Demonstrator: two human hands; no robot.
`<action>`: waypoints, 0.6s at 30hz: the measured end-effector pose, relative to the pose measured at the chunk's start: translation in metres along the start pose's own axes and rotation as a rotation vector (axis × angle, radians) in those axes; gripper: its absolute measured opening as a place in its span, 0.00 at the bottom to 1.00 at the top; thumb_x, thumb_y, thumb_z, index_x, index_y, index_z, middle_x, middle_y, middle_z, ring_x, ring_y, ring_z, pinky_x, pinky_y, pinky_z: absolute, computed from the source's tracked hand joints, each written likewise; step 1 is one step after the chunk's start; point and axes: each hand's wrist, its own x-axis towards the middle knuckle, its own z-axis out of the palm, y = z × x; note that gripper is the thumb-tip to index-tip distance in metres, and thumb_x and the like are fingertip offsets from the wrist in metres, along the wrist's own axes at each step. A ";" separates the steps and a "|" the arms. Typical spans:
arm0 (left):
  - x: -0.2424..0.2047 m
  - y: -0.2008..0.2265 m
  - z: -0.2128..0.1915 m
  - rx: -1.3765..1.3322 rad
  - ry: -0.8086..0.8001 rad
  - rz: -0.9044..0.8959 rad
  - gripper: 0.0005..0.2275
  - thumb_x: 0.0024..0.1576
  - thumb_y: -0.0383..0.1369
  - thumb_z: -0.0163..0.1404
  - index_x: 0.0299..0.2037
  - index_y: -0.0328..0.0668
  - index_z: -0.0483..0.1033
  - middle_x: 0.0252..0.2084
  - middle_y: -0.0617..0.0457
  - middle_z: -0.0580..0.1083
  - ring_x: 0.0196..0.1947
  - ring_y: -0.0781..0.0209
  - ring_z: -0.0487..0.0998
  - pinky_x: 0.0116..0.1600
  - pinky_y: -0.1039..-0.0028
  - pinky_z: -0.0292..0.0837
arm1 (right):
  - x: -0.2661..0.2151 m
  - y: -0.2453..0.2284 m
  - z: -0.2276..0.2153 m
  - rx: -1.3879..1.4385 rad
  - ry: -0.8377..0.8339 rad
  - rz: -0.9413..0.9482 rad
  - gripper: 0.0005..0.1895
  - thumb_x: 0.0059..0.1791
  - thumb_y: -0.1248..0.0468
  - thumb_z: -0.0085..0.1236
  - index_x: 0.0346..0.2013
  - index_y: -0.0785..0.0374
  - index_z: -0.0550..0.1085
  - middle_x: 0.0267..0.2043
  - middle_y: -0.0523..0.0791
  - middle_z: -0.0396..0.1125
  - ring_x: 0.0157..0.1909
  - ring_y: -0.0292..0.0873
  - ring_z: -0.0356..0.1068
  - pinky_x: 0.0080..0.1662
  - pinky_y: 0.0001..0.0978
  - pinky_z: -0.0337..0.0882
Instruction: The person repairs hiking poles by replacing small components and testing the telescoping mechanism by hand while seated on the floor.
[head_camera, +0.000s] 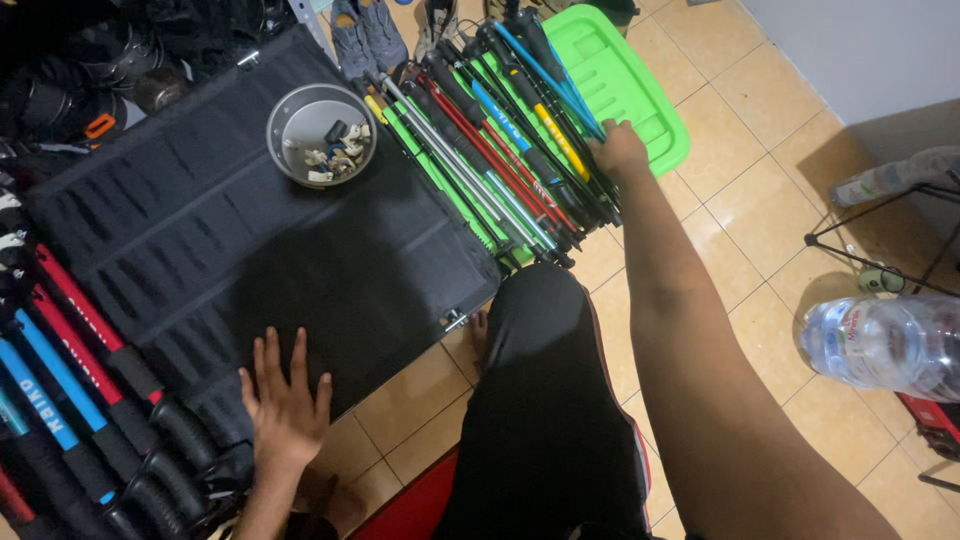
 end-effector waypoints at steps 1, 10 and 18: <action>0.000 0.000 -0.001 0.000 0.000 -0.001 0.27 0.58 0.43 0.35 0.68 0.45 0.53 0.71 0.38 0.50 0.72 0.44 0.48 0.67 0.48 0.44 | 0.000 0.001 0.000 0.000 0.000 -0.001 0.25 0.50 0.48 0.47 0.54 0.61 0.64 0.50 0.58 0.58 0.50 0.64 0.63 0.48 0.57 0.64; 0.003 0.002 -0.007 -0.116 -0.080 -0.059 0.27 0.58 0.42 0.35 0.69 0.47 0.50 0.72 0.41 0.45 0.72 0.46 0.41 0.67 0.45 0.41 | -0.036 -0.059 -0.017 0.141 0.258 -0.203 0.16 0.48 0.56 0.53 0.43 0.63 0.68 0.41 0.59 0.61 0.40 0.62 0.65 0.44 0.54 0.64; 0.007 -0.013 0.008 -0.031 0.161 0.044 0.28 0.54 0.41 0.49 0.66 0.52 0.60 0.65 0.41 0.58 0.68 0.47 0.55 0.63 0.49 0.53 | -0.212 -0.269 -0.052 0.203 0.237 -0.604 0.18 0.45 0.55 0.55 0.46 0.61 0.68 0.40 0.50 0.62 0.45 0.58 0.67 0.45 0.51 0.70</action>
